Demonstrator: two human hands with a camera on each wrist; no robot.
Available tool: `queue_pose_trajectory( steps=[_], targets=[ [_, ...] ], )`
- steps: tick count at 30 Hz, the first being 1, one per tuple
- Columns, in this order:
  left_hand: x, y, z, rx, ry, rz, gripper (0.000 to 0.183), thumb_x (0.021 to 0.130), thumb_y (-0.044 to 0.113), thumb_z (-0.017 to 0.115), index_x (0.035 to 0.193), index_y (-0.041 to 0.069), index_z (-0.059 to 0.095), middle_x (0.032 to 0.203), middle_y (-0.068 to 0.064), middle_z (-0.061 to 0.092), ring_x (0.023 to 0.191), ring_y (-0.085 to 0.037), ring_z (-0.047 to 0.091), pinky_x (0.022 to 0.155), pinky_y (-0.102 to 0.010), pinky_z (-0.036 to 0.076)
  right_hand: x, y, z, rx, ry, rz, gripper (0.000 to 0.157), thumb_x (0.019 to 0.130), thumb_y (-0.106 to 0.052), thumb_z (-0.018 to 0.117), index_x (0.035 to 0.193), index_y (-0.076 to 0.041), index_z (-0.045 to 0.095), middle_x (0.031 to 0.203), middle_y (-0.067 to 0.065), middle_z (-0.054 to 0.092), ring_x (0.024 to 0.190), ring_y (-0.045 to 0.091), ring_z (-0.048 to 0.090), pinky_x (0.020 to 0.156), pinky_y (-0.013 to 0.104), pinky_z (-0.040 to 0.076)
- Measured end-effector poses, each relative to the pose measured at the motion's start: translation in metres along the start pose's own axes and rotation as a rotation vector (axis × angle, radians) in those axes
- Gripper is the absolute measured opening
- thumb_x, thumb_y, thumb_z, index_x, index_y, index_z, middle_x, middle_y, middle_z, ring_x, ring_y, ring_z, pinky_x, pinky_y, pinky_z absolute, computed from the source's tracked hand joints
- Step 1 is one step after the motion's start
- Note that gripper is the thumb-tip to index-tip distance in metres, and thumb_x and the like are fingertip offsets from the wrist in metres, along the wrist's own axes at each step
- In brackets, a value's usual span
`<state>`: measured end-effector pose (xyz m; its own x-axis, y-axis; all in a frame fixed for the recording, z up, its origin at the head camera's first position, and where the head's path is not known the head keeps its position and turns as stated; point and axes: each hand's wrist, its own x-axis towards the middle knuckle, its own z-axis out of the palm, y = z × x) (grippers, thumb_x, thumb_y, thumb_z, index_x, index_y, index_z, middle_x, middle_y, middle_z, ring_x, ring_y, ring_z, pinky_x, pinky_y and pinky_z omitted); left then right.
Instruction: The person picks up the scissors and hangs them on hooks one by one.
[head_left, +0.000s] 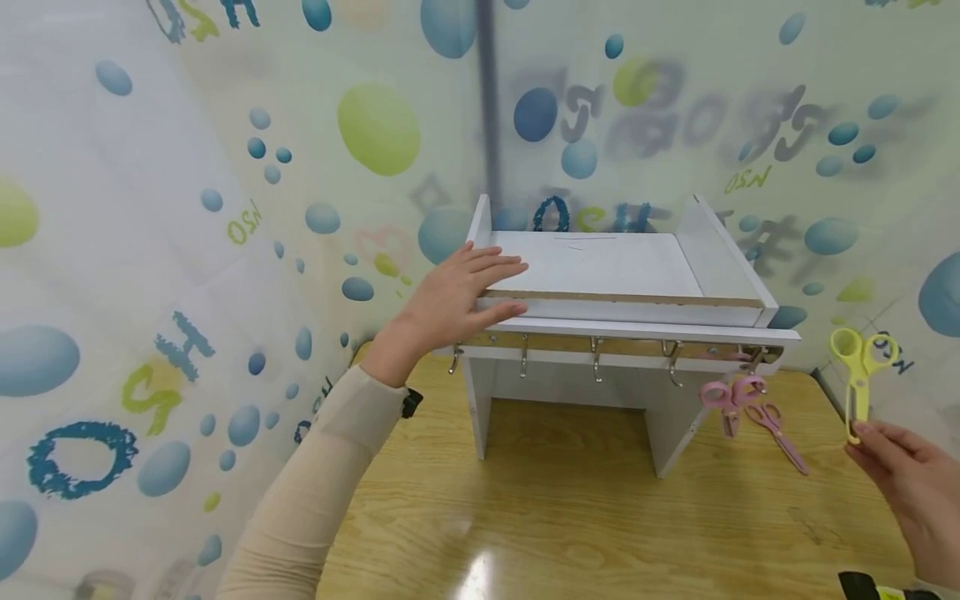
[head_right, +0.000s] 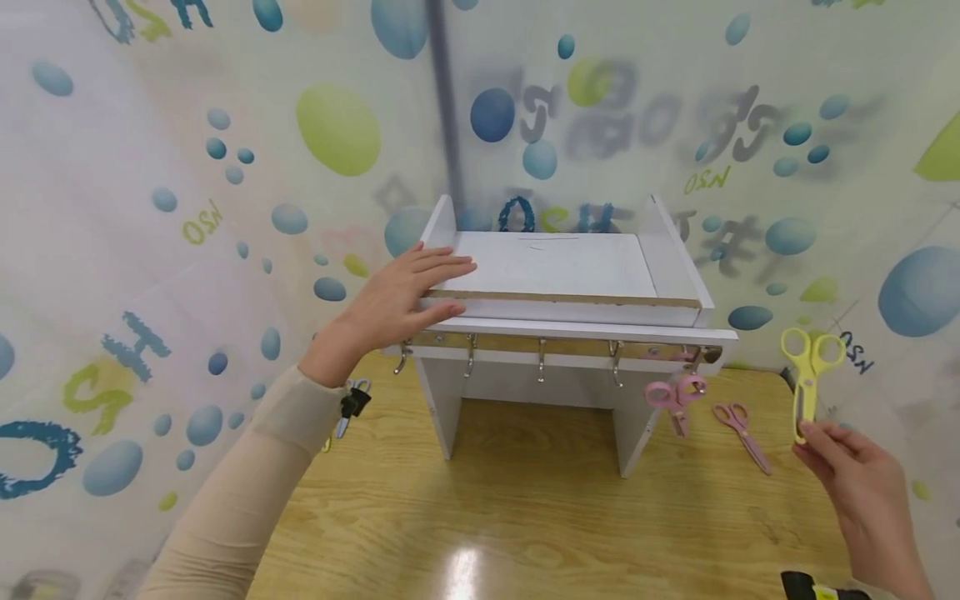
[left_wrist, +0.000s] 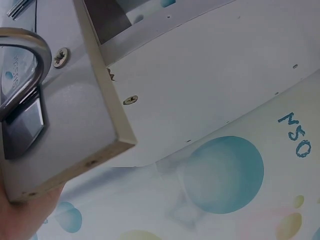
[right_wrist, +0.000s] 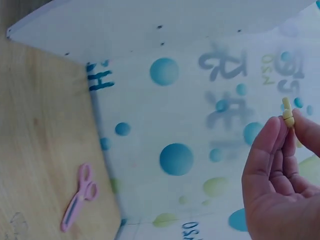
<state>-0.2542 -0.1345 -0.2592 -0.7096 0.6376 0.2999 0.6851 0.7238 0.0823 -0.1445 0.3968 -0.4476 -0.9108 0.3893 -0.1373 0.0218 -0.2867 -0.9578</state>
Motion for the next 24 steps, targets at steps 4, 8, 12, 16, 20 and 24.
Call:
queue_pose_trajectory(
  steps=[4, 8, 12, 16, 20, 24],
  targets=[
    [0.000, 0.001, -0.001, -0.002, -0.001, -0.001, 0.060, 0.099, 0.050, 0.055, 0.150, 0.018, 0.047, 0.155, 0.000, 0.047, 0.150, -0.022, 0.034, 0.130, -0.039, 0.010, -0.014, -0.008, 0.010, 0.065, -0.070, -0.130, 0.013, 0.095, -0.008, 0.064, 0.089, -0.016, 0.072, 0.081, -0.010, 0.071, 0.070, 0.003, 0.069, 0.063, 0.013, 0.058],
    [0.001, 0.001, -0.001, 0.001, -0.005, 0.002, 0.060, 0.099, 0.050, 0.055, 0.151, 0.019, 0.047, 0.155, 0.000, 0.047, 0.150, -0.022, 0.034, 0.130, -0.039, 0.010, -0.027, -0.014, 0.017, 0.147, -0.161, -0.233, 0.021, 0.097, 0.002, 0.057, 0.091, -0.010, 0.073, 0.082, -0.005, 0.074, 0.074, 0.004, 0.071, 0.065, 0.014, 0.059],
    [0.001, 0.001, -0.001, -0.001, -0.001, 0.003, 0.060, 0.099, 0.050, 0.055, 0.150, 0.019, 0.047, 0.155, 0.000, 0.047, 0.150, -0.022, 0.034, 0.130, -0.039, 0.011, -0.037, -0.022, 0.025, 0.201, -0.218, -0.265, 0.027, 0.098, 0.008, 0.051, 0.094, -0.007, 0.073, 0.086, -0.002, 0.075, 0.077, 0.006, 0.072, 0.067, 0.015, 0.059],
    [0.001, 0.000, 0.001, 0.002, 0.003, 0.006, 0.060, 0.099, 0.049, 0.055, 0.150, 0.018, 0.048, 0.154, -0.001, 0.048, 0.150, -0.023, 0.035, 0.130, -0.040, 0.012, -0.046, -0.027, 0.032, 0.193, -0.264, -0.309, 0.029, 0.098, 0.011, 0.048, 0.097, -0.005, 0.073, 0.088, 0.000, 0.075, 0.077, 0.007, 0.072, 0.068, 0.016, 0.059],
    [0.001, -0.001, 0.003, 0.011, -0.001, 0.010, 0.060, 0.099, 0.049, 0.055, 0.150, 0.018, 0.047, 0.155, -0.001, 0.048, 0.150, -0.023, 0.034, 0.130, -0.040, 0.012, -0.055, -0.029, 0.039, 0.107, -0.309, -0.312, 0.029, 0.099, 0.011, 0.049, 0.100, -0.006, 0.072, 0.089, -0.002, 0.074, 0.079, 0.007, 0.071, 0.068, 0.016, 0.058],
    [0.002, -0.002, 0.003, 0.012, 0.008, 0.013, 0.061, 0.099, 0.049, 0.056, 0.150, 0.018, 0.047, 0.154, -0.001, 0.048, 0.150, -0.023, 0.035, 0.130, -0.040, 0.012, -0.063, -0.031, 0.047, -0.014, -0.351, -0.274, 0.026, 0.099, 0.008, 0.051, 0.101, -0.009, 0.071, 0.088, -0.005, 0.073, 0.079, 0.006, 0.068, 0.068, 0.015, 0.056]
  ],
)
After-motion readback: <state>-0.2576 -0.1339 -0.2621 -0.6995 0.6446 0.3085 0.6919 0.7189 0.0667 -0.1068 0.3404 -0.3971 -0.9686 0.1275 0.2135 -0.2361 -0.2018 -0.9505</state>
